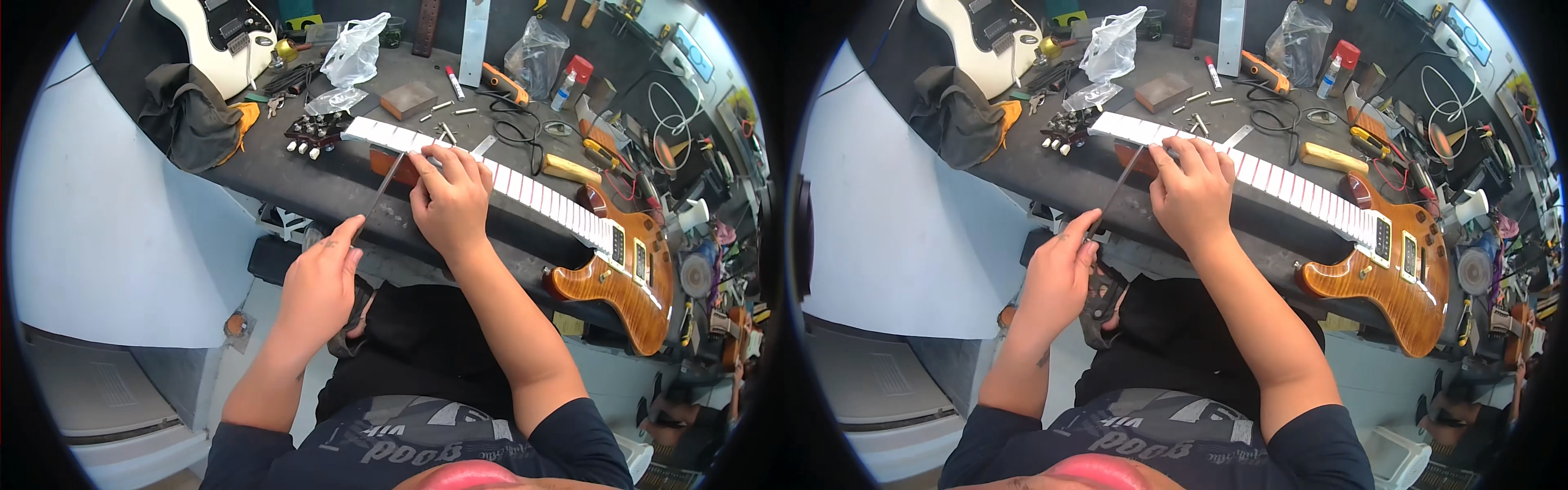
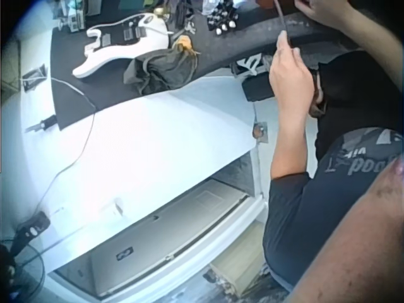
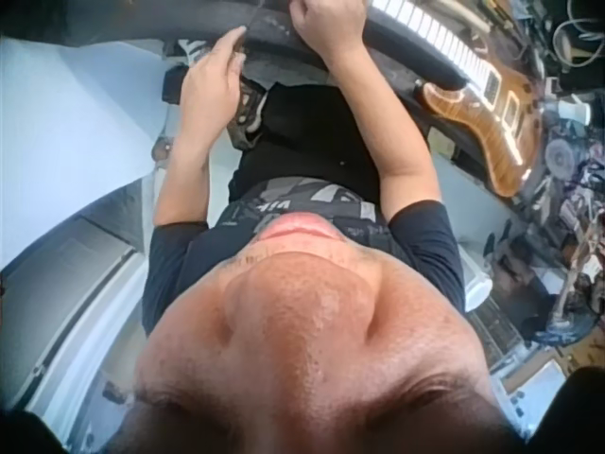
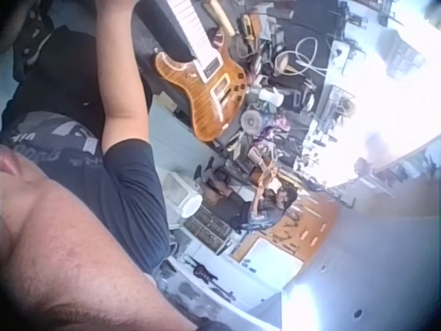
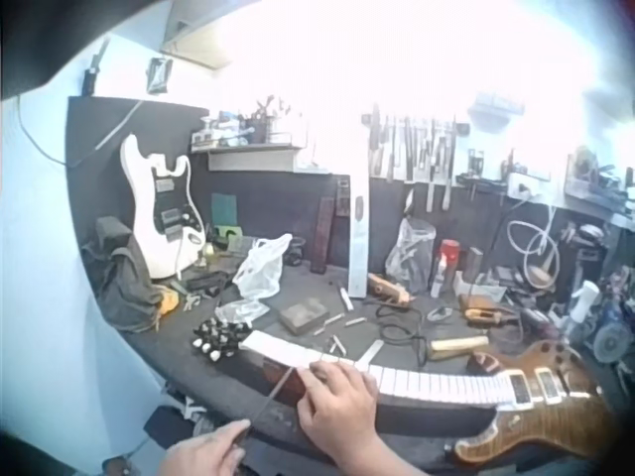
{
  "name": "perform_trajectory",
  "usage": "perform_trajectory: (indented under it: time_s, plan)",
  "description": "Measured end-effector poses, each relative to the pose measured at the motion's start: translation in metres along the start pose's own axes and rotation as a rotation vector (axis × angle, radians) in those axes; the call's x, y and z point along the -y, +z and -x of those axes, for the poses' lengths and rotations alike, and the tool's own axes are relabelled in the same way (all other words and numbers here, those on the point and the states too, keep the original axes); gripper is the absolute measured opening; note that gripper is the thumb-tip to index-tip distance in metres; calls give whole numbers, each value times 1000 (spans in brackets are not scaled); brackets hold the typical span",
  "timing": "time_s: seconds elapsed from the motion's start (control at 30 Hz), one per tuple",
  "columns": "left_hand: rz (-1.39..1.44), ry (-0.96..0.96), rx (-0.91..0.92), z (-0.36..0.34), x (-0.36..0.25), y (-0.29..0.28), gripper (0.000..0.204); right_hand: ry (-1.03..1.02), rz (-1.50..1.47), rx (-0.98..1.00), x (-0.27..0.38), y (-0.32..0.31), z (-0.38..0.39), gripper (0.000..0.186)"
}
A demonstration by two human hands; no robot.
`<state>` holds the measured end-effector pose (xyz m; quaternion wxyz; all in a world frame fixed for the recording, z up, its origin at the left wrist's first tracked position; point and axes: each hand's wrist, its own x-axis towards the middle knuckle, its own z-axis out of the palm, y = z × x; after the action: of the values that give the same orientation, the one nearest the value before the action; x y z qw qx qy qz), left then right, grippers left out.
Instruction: The person uses a thin file to deepen the slots on a guitar nut by hand, holding the neck steady while moving the file back and forth in several nut slots.
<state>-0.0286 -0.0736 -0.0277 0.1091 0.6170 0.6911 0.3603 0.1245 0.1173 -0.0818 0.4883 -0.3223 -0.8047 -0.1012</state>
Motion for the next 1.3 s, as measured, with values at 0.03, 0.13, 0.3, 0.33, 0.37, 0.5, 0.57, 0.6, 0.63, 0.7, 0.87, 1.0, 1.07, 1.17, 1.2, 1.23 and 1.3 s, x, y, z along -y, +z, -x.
perform_trajectory:
  time_s: [0.03,0.13,0.3,0.33,0.37,0.5,0.57,0.6,0.63,0.7,0.87,1.0,1.07,1.17,1.2,1.23,1.3]
  plan:
    - [-50,16,-7,-3,-3,0,40,0,-12,6,1,0,0,40]
    - [-83,55,-42,-4,-9,3,40,3,-20,8,4,1,-1,42]
    - [-76,-13,26,-12,-19,5,38,3,-8,13,-1,0,-1,41]
    - [-69,-5,11,-15,-17,8,38,0,-5,13,-1,1,0,41]
    - [-65,-1,10,-23,-16,13,38,-3,-1,13,-2,2,0,41]
    - [-63,33,-9,-87,-17,30,35,-4,-21,10,3,6,-3,41]
    - [-20,42,-3,-102,-21,22,34,-13,-20,-5,7,3,-6,41]
    - [-20,4,38,-108,-27,21,33,-18,-11,-15,3,-1,-7,42]
    - [-24,-33,76,-111,-33,21,33,-18,-7,-21,3,-5,-7,42]
    - [-40,-2,23,-71,-30,21,36,2,-24,23,-1,-8,-1,43]
    - [-55,31,-12,-43,-18,27,36,15,-11,23,0,-1,4,43]
    - [-54,59,17,-131,-26,30,32,-7,-28,2,7,-3,-5,43]
    - [-51,53,24,-117,-22,27,32,-18,-38,9,6,-1,-3,43]
    - [-61,24,25,-61,-23,22,37,0,-17,25,-6,-3,2,45]
    - [-50,32,25,-36,-17,20,40,6,-21,31,-10,-2,5,45]
    - [-24,-11,33,-10,-12,9,43,20,-25,29,-4,-3,3,45]
    - [-5,-68,10,21,-12,-10,43,10,-51,33,7,-3,-5,45]
